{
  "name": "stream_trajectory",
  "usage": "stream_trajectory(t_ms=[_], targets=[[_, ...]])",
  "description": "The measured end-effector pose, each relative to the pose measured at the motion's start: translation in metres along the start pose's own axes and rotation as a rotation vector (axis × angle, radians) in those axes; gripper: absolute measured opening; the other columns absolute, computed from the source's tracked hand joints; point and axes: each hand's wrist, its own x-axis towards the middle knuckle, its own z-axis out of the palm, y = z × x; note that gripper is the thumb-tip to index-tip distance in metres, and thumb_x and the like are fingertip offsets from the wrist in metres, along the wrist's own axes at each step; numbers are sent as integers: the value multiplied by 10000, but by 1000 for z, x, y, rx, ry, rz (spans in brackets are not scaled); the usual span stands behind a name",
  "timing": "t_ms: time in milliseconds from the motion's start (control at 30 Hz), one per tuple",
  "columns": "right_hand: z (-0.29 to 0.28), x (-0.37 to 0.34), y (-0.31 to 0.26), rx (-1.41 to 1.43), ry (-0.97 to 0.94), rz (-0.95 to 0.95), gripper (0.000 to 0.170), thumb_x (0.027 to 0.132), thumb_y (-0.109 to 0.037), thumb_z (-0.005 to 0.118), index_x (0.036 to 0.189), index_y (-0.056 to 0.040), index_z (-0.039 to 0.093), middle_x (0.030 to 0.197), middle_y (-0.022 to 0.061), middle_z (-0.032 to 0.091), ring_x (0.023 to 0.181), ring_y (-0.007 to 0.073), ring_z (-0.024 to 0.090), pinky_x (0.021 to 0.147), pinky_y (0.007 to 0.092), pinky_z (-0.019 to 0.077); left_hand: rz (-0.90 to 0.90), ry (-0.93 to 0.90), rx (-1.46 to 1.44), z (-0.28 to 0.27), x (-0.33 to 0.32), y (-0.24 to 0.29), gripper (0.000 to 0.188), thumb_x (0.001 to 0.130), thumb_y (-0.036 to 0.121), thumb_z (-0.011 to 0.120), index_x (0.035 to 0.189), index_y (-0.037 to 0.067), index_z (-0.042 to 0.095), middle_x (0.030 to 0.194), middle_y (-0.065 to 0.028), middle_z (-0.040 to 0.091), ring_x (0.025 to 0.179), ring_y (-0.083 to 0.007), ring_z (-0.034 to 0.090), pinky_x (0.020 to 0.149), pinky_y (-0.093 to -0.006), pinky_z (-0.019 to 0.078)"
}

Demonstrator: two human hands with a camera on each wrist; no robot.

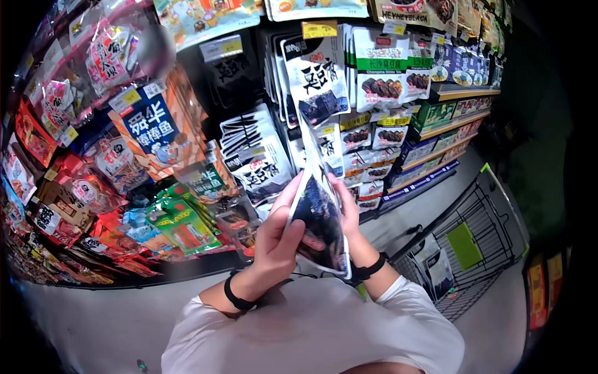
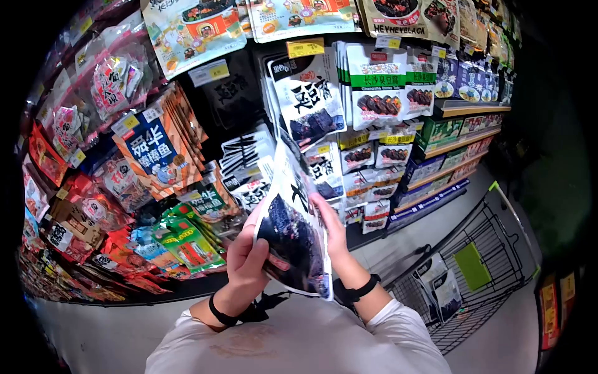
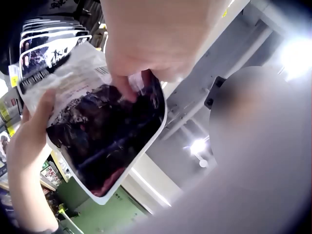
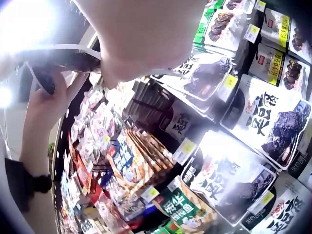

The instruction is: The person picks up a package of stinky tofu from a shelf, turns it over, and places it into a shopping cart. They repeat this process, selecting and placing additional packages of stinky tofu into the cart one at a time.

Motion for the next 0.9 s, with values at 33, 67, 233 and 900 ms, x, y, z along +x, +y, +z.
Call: stream_trajectory(t_ms=[33,67,233,900], targets=[[-7,-3,-22,161,-76,311,599,864,-135,578,1369,13,292,1314,160,446,1146,255,488,967,337,384,115,-204,99,4,5,-7,439,938,353,451,1200,3,482,1440,-233,238,1309,-299,300,1055,-408,241],[-13,-4,-45,319,-143,624,543,905,-145,527,1371,5,293,1309,144,450,1158,249,479,969,340,390,238,-404,199,7,12,-13,479,929,400,455,1212,15,481,1447,-234,218,1348,-326,225,1078,-430,188],[-45,-31,-85,750,120,836,505,939,-246,445,1358,1,307,1297,148,453,1165,247,475,979,355,389,415,-701,927,54,18,-25,521,779,363,629,1161,19,541,1377,-231,331,1286,-399,293,1013,-482,258],[-171,-128,-99,722,866,357,435,953,-182,432,1333,-11,307,1264,137,468,1138,247,495,970,388,414,387,-940,850,152,-15,-62,486,730,184,691,1175,84,524,1340,-156,403,1243,-428,354,1000,-536,292]])
